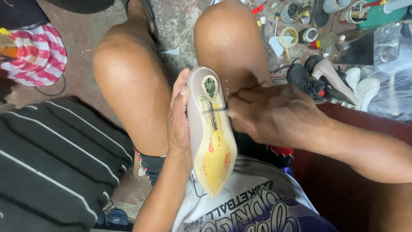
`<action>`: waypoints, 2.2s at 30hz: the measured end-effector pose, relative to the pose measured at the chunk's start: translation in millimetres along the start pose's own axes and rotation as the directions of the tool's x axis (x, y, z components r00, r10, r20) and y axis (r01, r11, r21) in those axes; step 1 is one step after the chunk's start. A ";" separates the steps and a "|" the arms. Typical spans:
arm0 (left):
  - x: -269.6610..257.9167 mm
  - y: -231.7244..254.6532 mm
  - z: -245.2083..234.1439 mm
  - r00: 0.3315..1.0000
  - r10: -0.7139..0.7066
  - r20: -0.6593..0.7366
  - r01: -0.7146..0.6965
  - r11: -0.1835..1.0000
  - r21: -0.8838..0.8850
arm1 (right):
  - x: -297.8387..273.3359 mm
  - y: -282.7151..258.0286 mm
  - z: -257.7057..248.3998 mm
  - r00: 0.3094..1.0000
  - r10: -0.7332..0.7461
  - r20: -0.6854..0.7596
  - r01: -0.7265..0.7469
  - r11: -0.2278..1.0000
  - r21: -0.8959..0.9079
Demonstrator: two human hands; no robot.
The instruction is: The person is sitting on the floor and using a metal tool to scrape and clean the inside of a shoe sole. They hold the sole in their left hand and use the tool in their right hand to remove old adhesive or debris from the surface.
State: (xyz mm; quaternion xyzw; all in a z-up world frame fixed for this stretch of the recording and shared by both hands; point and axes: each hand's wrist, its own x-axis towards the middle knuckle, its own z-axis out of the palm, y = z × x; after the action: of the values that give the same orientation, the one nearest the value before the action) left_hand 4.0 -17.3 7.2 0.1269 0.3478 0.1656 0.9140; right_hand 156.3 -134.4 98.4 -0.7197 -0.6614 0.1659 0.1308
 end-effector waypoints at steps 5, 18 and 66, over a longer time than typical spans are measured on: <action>-2.4 -1.2 -1.6 1.000 0.012 0.020 -0.012 1.000 0.015 | 2.0 -0.5 -2.5 0.997 -0.075 -0.013 0.073 0.989 -0.126; 0.0 -5.7 -6.1 0.999 0.030 0.041 -0.031 0.999 0.018 | -2.0 -1.1 0.6 0.997 -0.080 0.009 0.079 0.995 0.057; -2.1 -10.8 -7.5 0.993 0.108 0.052 -0.112 0.990 0.080 | -17.7 -2.9 -1.5 0.666 0.310 0.678 -0.406 0.914 -0.020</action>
State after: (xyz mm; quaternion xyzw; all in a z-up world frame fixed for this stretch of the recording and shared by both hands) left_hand -0.3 -27.1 -0.8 0.1874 0.3250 0.1983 0.9055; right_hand 153.0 -151.7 102.1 -0.7172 -0.4963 0.4784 -0.1025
